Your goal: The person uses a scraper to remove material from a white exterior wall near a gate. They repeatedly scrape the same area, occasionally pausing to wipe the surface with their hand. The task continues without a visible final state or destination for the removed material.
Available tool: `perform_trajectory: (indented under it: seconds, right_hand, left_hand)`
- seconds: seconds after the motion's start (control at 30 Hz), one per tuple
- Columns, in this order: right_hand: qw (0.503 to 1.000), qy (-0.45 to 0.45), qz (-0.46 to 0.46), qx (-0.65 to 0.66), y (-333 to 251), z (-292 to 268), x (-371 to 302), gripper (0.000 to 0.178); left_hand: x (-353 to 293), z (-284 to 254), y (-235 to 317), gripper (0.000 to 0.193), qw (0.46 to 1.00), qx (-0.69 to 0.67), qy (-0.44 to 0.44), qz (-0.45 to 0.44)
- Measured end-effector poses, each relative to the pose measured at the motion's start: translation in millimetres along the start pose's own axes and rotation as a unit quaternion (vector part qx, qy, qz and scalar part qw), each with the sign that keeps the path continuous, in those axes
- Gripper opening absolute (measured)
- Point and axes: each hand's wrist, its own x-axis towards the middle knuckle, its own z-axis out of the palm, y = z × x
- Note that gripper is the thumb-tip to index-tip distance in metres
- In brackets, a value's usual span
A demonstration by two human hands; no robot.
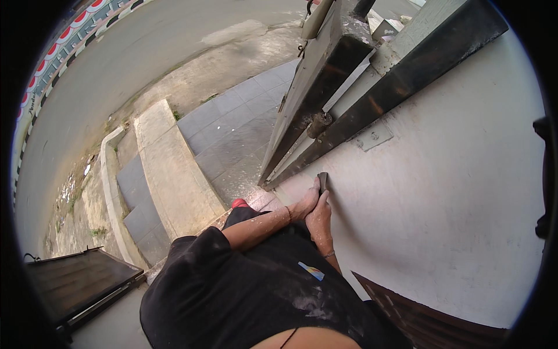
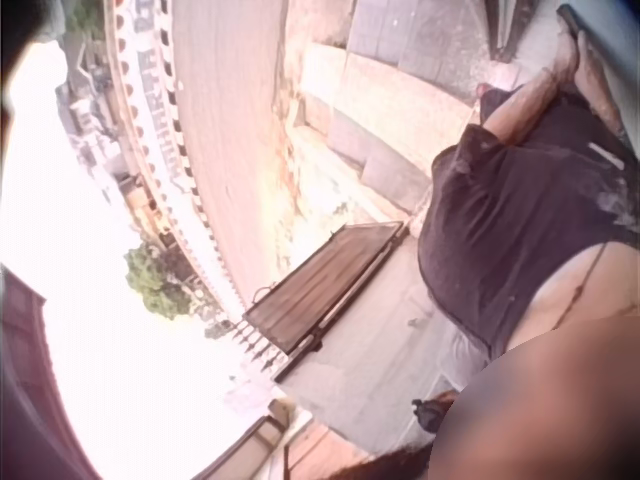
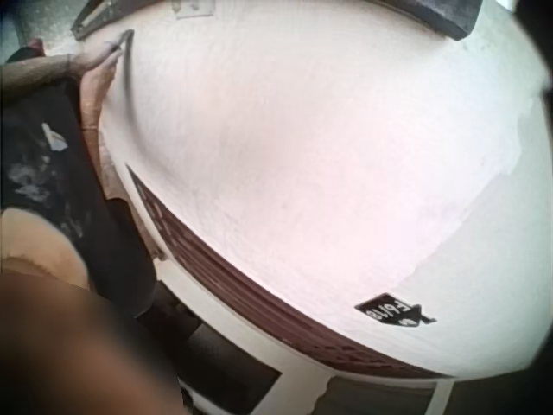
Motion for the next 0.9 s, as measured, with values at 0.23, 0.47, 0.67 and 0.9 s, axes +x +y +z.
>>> perform_trajectory:
  seconds: [0.23, 0.47, 0.67, 0.9]
  right_hand:
    - [0.999, 0.001, 0.03, 0.011, 1.2, 1.0, 2.9, 0.041]
    - [0.999, -0.002, 0.033, 0.013, 0.7, -1.9, -0.9, 0.045]
    - [0.999, 0.001, 0.04, 0.002, -0.1, -0.3, -1.2, 0.044]
    - [0.999, -0.014, 0.05, 0.009, -2.5, -2.7, 1.3, 0.048]
  left_hand:
    - [-10.0, -0.8, 13.1, 0.075, 1.0, -0.007, -0.009, -0.021]
    - [-12.0, 1.6, 12.4, 0.078, 0.999, -0.022, -0.016, -0.04]
    - [-0.2, -6.5, 5.9, 0.088, 0.998, 0.044, -0.048, -0.024]
    - [-16.8, -2.2, 18.4, 0.087, 0.999, 0.003, -0.027, -0.027]
